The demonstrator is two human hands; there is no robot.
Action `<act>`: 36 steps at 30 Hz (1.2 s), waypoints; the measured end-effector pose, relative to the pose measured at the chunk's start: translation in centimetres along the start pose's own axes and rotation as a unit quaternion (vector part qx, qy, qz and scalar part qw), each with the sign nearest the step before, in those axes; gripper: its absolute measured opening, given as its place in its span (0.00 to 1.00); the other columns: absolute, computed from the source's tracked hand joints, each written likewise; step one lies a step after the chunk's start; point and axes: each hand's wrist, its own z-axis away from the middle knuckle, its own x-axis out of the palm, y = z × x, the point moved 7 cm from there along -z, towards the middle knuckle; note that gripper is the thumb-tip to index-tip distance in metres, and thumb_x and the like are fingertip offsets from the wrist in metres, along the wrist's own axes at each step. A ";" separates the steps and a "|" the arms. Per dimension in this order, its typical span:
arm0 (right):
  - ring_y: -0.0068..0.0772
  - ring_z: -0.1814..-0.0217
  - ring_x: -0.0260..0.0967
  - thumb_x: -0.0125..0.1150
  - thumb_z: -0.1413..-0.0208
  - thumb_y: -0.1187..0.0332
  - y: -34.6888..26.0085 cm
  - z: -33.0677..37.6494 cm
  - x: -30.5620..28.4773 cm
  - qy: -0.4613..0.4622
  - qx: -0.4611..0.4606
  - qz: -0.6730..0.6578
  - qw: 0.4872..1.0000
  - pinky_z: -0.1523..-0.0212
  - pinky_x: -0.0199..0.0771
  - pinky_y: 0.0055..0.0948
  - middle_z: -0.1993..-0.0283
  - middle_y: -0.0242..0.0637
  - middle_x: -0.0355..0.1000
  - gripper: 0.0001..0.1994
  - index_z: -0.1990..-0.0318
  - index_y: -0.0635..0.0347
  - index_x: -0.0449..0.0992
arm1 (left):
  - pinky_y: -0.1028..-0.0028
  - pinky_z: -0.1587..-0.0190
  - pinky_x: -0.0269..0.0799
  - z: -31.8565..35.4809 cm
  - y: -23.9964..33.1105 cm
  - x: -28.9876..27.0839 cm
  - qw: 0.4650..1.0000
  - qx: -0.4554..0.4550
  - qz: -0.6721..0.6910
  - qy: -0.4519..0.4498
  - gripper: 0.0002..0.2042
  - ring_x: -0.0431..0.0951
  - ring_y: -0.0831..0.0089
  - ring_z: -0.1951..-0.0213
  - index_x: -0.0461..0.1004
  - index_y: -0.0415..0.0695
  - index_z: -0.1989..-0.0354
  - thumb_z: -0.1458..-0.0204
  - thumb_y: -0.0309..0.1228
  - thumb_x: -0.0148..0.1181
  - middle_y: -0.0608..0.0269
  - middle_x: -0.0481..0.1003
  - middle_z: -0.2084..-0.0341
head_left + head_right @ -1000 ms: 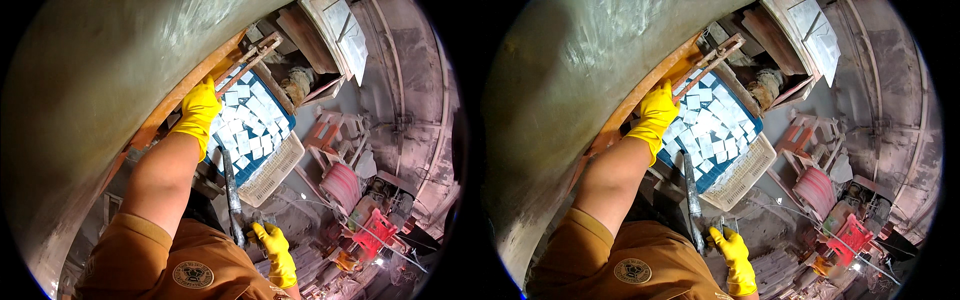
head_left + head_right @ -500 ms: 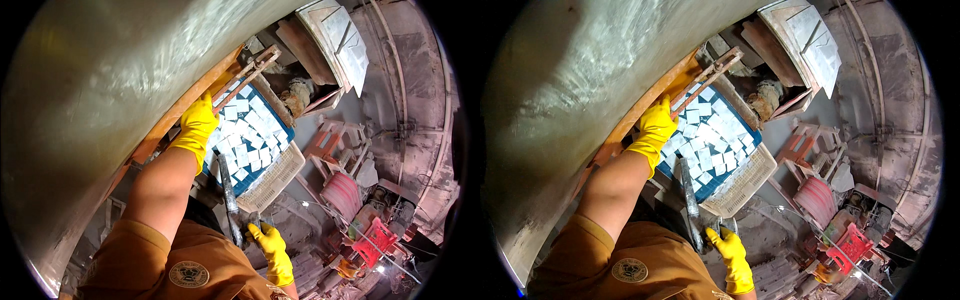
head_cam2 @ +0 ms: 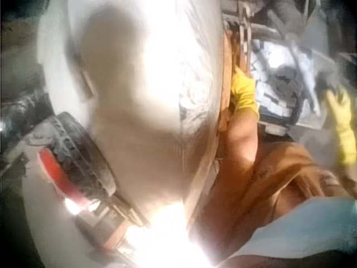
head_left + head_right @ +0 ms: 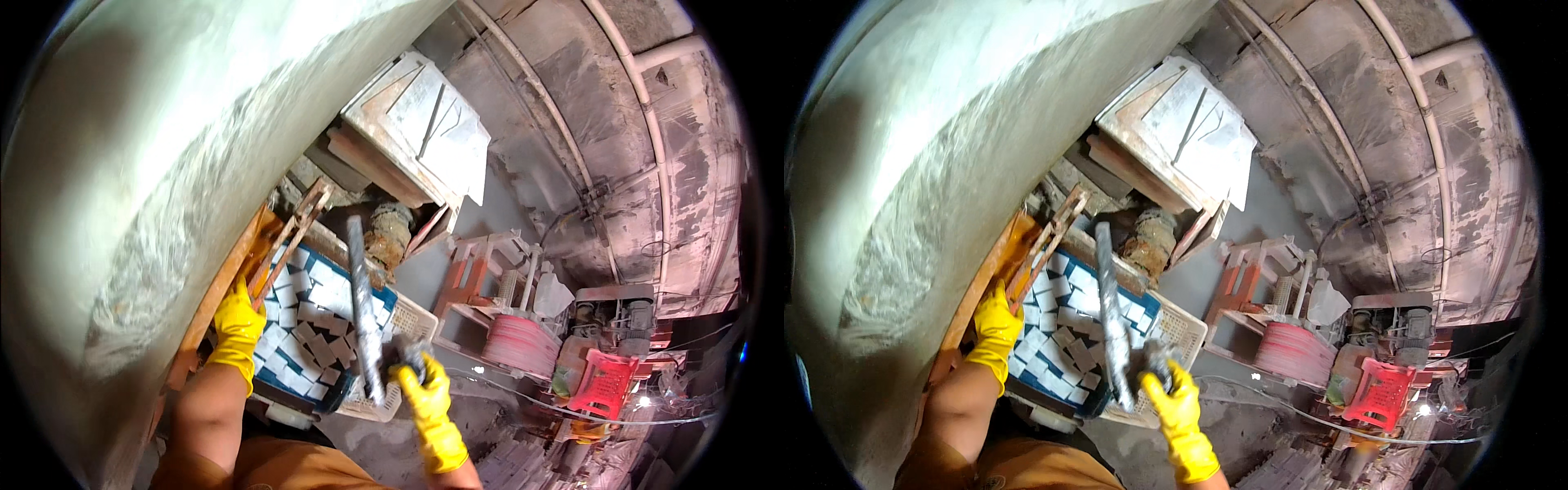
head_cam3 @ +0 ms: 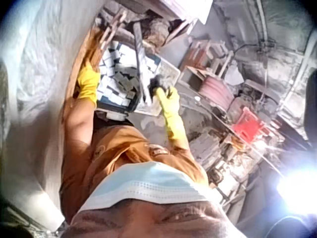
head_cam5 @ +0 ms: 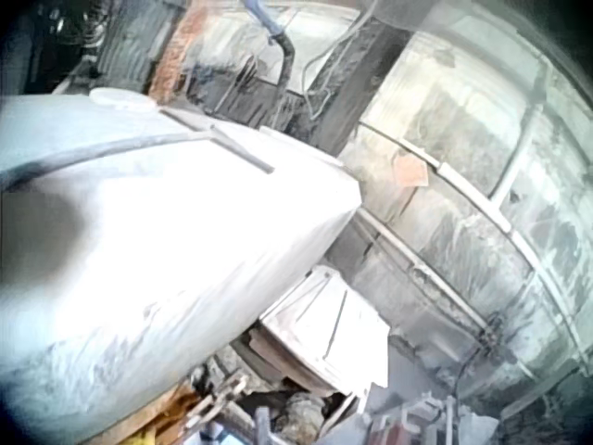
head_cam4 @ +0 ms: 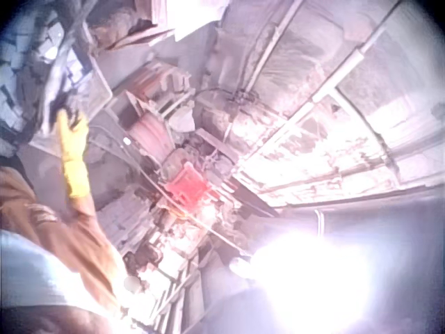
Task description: The person operates a large industrial machine with a rotating drum, repeatedly inserting a long metal sheet into the drum's opening. The person then walks to a nearby table and uses a metal tool to arrange small white rectangular blocks inside a blue tray.
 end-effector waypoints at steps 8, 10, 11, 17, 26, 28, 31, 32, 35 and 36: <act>0.28 0.71 0.74 0.64 0.34 0.52 -19.1 -24.9 1.1 0.050 -0.196 -0.346 0.916 0.69 0.77 0.29 0.64 0.36 0.79 0.18 0.53 0.60 0.78 | 0.53 0.34 0.65 0.0 0.7 -1.1 0.997 -0.042 -0.030 -0.051 0.45 0.73 0.40 0.39 0.59 0.44 0.28 0.55 0.44 0.70 0.37 0.70 0.38; 0.41 0.59 0.76 0.64 0.34 0.52 -24.0 -32.1 3.2 -0.048 -0.170 -0.507 0.844 0.55 0.81 0.40 0.59 0.42 0.78 0.18 0.52 0.59 0.77 | 0.54 0.35 0.66 0.4 2.0 -2.6 0.998 -0.028 -0.034 -0.039 0.43 0.74 0.41 0.40 0.59 0.43 0.28 0.54 0.43 0.69 0.37 0.71 0.39; 0.45 0.55 0.76 0.64 0.34 0.53 -26.2 -34.5 4.2 -0.086 -0.144 -0.551 0.817 0.52 0.80 0.43 0.58 0.44 0.78 0.18 0.52 0.59 0.76 | 0.54 0.35 0.67 0.5 2.3 -2.8 0.998 -0.026 -0.030 -0.045 0.43 0.74 0.41 0.40 0.60 0.42 0.28 0.53 0.43 0.69 0.37 0.71 0.39; 0.35 0.62 0.73 0.61 0.32 0.56 -28.7 -43.5 7.4 -0.133 -0.208 -0.576 0.779 0.57 0.78 0.36 0.65 0.33 0.75 0.12 0.60 0.55 0.77 | 0.55 0.40 0.71 0.6 1.5 -2.4 0.999 -0.022 0.005 -0.029 0.38 0.77 0.42 0.43 0.64 0.41 0.31 0.52 0.41 0.67 0.39 0.74 0.42; 0.29 0.47 0.74 0.63 0.32 0.61 5.5 -18.5 7.8 0.087 -0.067 -0.220 0.969 0.44 0.73 0.27 0.45 0.41 0.78 0.24 0.35 0.65 0.71 | 0.59 0.47 0.77 -0.3 1.9 -2.3 0.999 0.029 -0.024 0.018 0.36 0.81 0.45 0.50 0.69 0.39 0.35 0.53 0.41 0.71 0.43 0.79 0.50; 0.37 0.38 0.72 0.62 0.32 0.61 19.1 -10.0 6.3 0.230 0.053 -0.219 0.947 0.37 0.70 0.31 0.39 0.46 0.74 0.26 0.33 0.67 0.68 | 0.59 0.46 0.77 -0.2 1.8 -1.9 0.999 0.032 -0.035 0.023 0.38 0.81 0.46 0.49 0.67 0.41 0.33 0.55 0.40 0.73 0.44 0.79 0.49; 0.41 0.41 0.73 0.61 0.32 0.59 34.3 2.1 6.8 0.395 0.141 -0.115 0.901 0.39 0.72 0.33 0.41 0.50 0.75 0.26 0.36 0.71 0.69 | 0.57 0.45 0.76 -0.3 1.6 -1.4 0.999 0.022 -0.028 0.009 0.38 0.80 0.45 0.47 0.67 0.41 0.34 0.55 0.40 0.74 0.44 0.78 0.47; 0.43 0.43 0.74 0.61 0.33 0.58 37.3 5.1 8.3 0.394 0.175 -0.093 0.898 0.41 0.72 0.33 0.42 0.52 0.75 0.27 0.36 0.72 0.69 | 0.57 0.45 0.76 0.0 1.5 -1.5 0.999 0.031 -0.021 0.016 0.38 0.80 0.44 0.47 0.67 0.41 0.34 0.54 0.40 0.73 0.44 0.78 0.46; 0.56 0.38 0.72 0.57 0.33 0.56 38.1 7.8 13.1 0.345 0.232 -0.015 0.909 0.37 0.70 0.37 0.39 0.61 0.73 0.31 0.33 0.76 0.65 | 0.56 0.45 0.76 -0.3 0.7 -1.0 0.998 0.057 -0.014 0.036 0.34 0.79 0.44 0.47 0.68 0.40 0.35 0.51 0.41 0.71 0.43 0.78 0.46; 0.59 0.34 0.68 0.53 0.31 0.56 37.4 8.0 14.2 0.368 0.219 0.071 0.901 0.32 0.65 0.40 0.36 0.62 0.70 0.30 0.33 0.76 0.66 | 0.56 0.45 0.76 -0.3 0.5 -0.8 0.997 0.065 -0.018 0.044 0.34 0.79 0.44 0.47 0.69 0.40 0.36 0.50 0.41 0.70 0.43 0.78 0.47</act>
